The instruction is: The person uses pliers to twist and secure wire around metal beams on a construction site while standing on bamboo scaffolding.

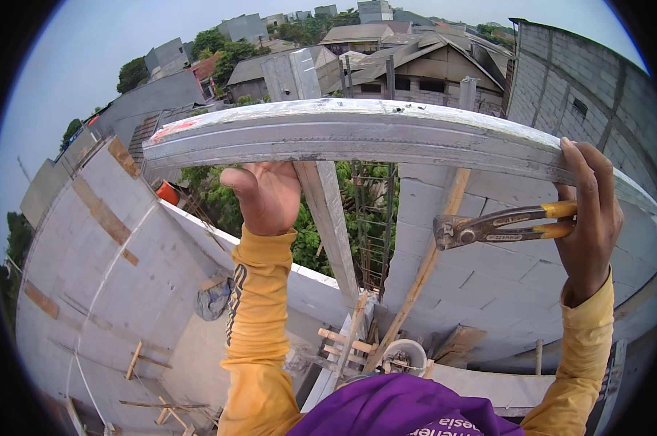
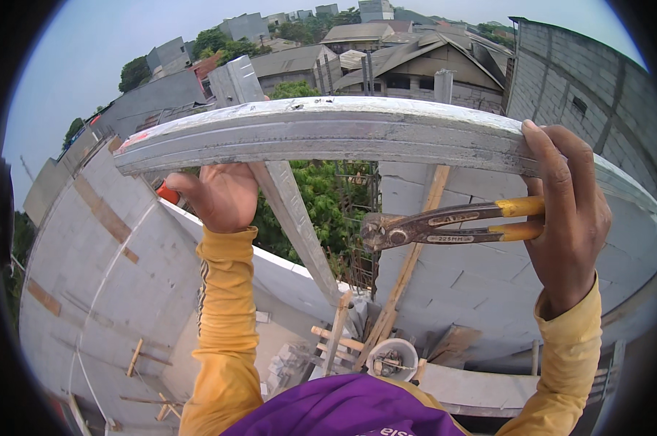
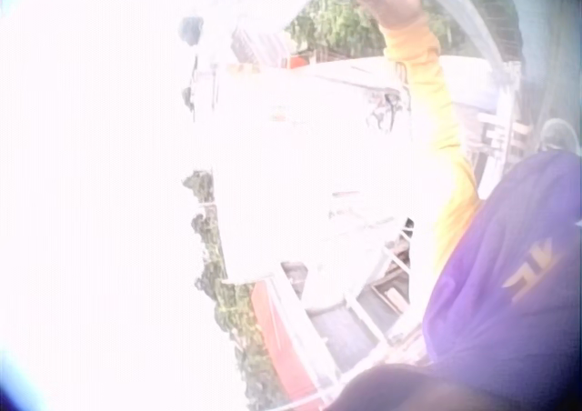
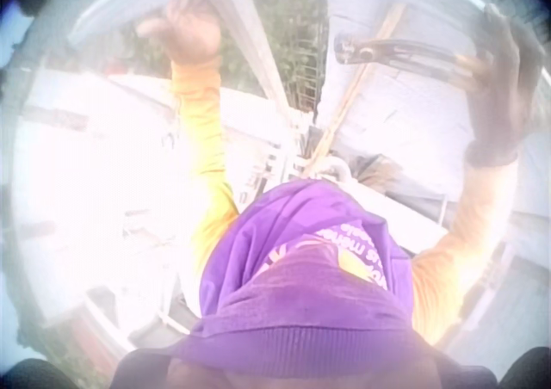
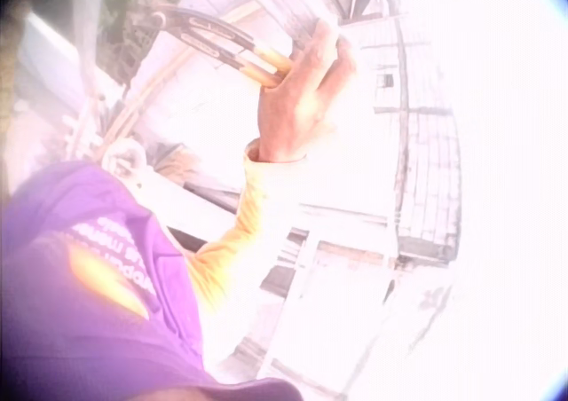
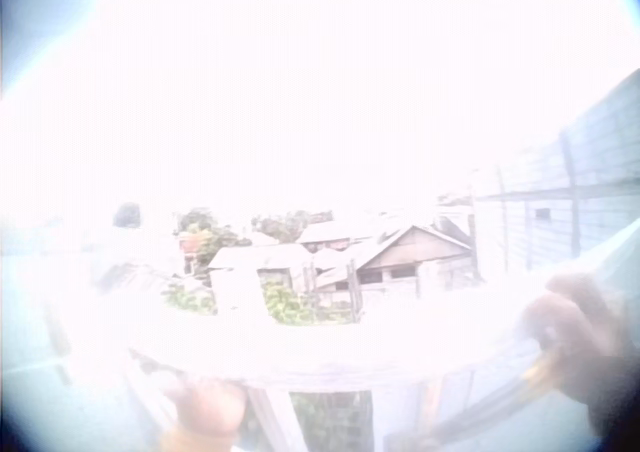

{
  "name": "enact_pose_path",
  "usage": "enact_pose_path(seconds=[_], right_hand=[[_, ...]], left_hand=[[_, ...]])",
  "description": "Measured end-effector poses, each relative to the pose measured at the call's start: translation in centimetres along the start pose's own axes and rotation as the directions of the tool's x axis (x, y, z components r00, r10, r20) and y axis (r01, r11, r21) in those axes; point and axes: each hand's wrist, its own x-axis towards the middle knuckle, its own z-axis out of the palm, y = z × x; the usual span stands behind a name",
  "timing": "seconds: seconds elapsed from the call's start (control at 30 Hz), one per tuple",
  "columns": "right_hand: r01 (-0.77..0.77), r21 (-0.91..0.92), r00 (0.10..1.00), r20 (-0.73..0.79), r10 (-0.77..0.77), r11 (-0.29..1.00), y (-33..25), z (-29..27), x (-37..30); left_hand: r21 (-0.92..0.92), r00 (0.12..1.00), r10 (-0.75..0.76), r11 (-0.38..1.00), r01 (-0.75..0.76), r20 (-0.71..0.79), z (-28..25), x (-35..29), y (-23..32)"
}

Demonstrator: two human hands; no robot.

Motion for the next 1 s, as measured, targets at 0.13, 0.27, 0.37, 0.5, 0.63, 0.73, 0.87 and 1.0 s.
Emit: enact_pose_path(seconds=[0.13,0.27,0.37,0.5,0.63,0.73,0.87,1.0], right_hand=[[0.010,-0.012,0.998,0.056,-0.010,1.000,-0.1,1.1,-0.9],[0.006,0.005,0.998,0.059,-0.006,1.000,-0.2,2.0,-1.3],[0.007,-0.009,0.998,0.055,-0.007,1.000,-0.2,2.4,-1.4],[0.014,-0.010,0.997,0.080,-0.013,1.000,0.0,2.6,-1.8],[0.010,0.004,0.997,0.077,-0.010,1.000,-0.4,2.8,-1.7],[0.011,-0.003,0.998,0.060,-0.010,1.000,-1.1,3.0,-1.4],[0.025,-0.022,0.999,0.028,-0.024,0.999,-1.0,2.5,-1.2],[-0.032,-0.016,0.997,0.065,0.033,0.999,0.6,1.5,-2.0]], left_hand=[[0.046,0.994,-0.064,0.997,0.060,0.083,0.4,0.0,0.0],[0.119,0.985,-0.170,0.979,0.168,0.011,1.2,0.4,0.3],[0.036,0.979,-0.202,0.978,0.203,-0.034,0.0,0.2,-0.4],[0.021,0.966,-0.249,0.968,0.251,-0.067,0.4,0.1,-0.1],[0.042,0.974,-0.222,0.974,0.224,-0.053,0.2,0.0,0.4],[0.018,0.988,-0.142,0.989,0.143,-0.062,-0.1,-0.5,0.9],[-0.145,0.990,-0.057,0.989,0.038,-0.126,1.0,-1.7,1.6],[-0.152,0.967,-0.033,0.988,-0.007,-0.254,0.2,-2.0,1.4]])
